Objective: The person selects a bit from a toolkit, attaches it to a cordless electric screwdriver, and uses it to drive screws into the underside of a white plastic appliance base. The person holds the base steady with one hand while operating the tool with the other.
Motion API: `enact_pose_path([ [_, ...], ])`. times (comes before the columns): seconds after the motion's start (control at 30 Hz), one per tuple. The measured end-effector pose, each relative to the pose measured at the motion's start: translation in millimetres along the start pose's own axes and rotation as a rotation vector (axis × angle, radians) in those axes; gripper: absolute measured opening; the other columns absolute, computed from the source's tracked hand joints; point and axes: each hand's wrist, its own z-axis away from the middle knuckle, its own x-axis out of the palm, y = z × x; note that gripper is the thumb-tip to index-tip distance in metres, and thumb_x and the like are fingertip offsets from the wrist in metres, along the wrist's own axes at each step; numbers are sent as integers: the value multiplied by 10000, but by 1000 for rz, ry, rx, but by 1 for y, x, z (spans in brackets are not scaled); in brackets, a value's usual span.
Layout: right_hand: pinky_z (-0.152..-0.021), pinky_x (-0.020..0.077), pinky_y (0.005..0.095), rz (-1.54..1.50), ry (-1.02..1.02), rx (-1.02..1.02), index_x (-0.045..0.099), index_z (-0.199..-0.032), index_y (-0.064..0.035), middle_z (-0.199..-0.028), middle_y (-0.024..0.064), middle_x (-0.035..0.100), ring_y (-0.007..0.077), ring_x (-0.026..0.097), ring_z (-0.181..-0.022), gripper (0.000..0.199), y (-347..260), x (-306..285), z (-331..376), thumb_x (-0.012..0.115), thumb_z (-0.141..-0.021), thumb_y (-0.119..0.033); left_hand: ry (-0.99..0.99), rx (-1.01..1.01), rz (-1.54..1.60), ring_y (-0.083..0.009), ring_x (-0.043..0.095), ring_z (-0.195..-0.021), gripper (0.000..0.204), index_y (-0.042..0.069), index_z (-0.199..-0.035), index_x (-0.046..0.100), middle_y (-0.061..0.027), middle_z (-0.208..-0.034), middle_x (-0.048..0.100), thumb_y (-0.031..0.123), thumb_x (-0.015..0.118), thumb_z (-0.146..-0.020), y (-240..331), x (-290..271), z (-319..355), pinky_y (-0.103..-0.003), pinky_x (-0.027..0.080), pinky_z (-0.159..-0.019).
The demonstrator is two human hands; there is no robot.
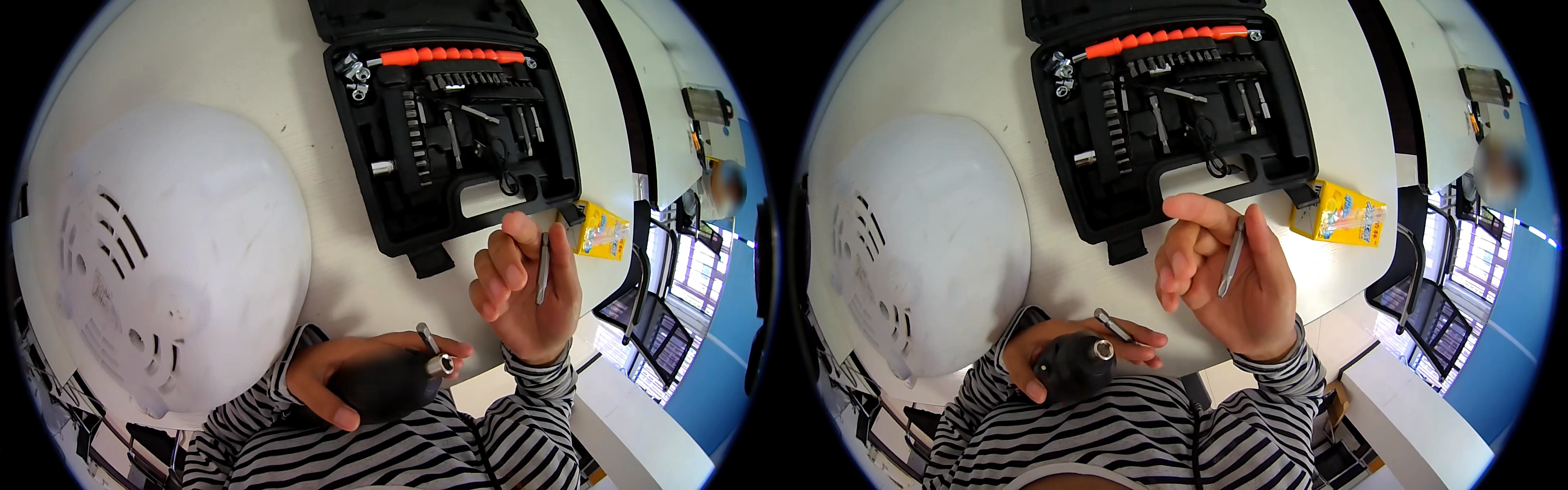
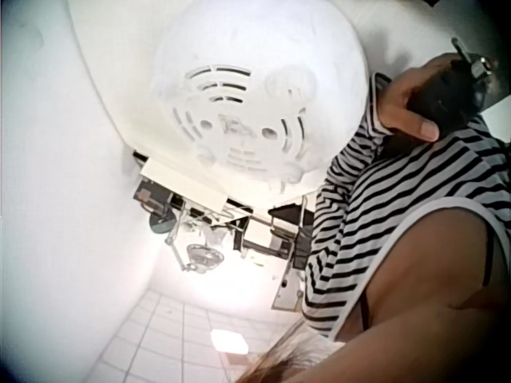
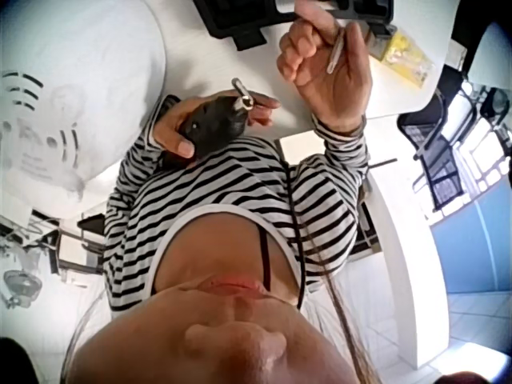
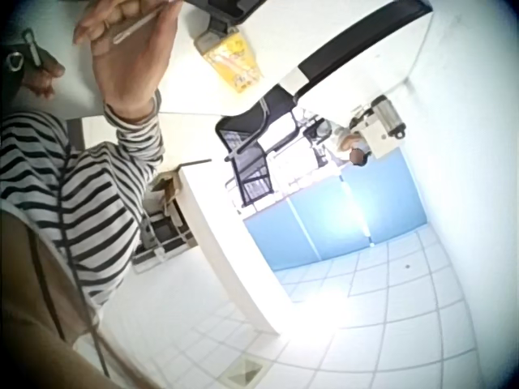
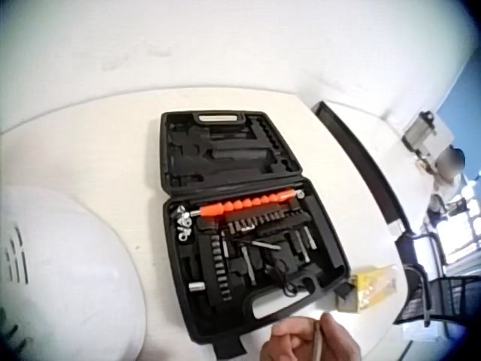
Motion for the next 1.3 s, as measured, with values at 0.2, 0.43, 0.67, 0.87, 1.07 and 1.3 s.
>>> enact_pose_path([
  [0.2,-641,430,303,-37,-24,32,365,-1234,28,-806,82,479,195,466,-737,547,1,11,4,131,-935,-366,6,40,-42,-271,228,-1249,811,-130,-1282,166,-229,-1334,210,248,603,-714,-3,6,3,-371,180,-1006],
  [0.43,-586,384,291,200,46,-77,492,-1056,7,-724,9,418,147,436,-682,522,2,42,4,209,-927,-413,56,-160,25,-240,492,-1044,746,-48,-1306,207,-169,-1123,480,230,614,-745,4,12,7,-327,355,-911],
  [0.67,-406,336,240,648,-170,-259,468,-745,-20,-593,31,345,111,323,-485,368,-1,68,-22,335,-928,-310,138,-300,85,-146,564,-617,763,27,-1324,225,-95,-862,530,237,647,-724,7,15,5,-249,479,-571],
  [0.87,-433,229,235,779,-95,-393,351,-596,-93,-578,5,280,89,223,-484,387,-4,56,-42,360,-929,-291,123,-262,75,-126,554,-608,735,59,-1314,270,-85,-847,544,242,648,-711,0,12,12,-243,454,-543],
  [1.07,-426,186,244,836,-28,-385,313,-590,-110,-519,-10,256,79,194,-460,398,-11,29,-53,319,-940,-300,92,-188,100,-121,551,-616,727,61,-1314,271,-78,-840,547,239,644,-715,4,5,16,-238,444,-541],
  [1.3,-409,204,220,1026,30,-383,344,-658,-104,-504,-9,297,66,224,-410,338,10,33,-52,315,-938,-292,106,-144,93,-117,548,-624,723,64,-1316,268,-74,-839,549,237,639,-721,5,8,19,-234,438,-543],
])
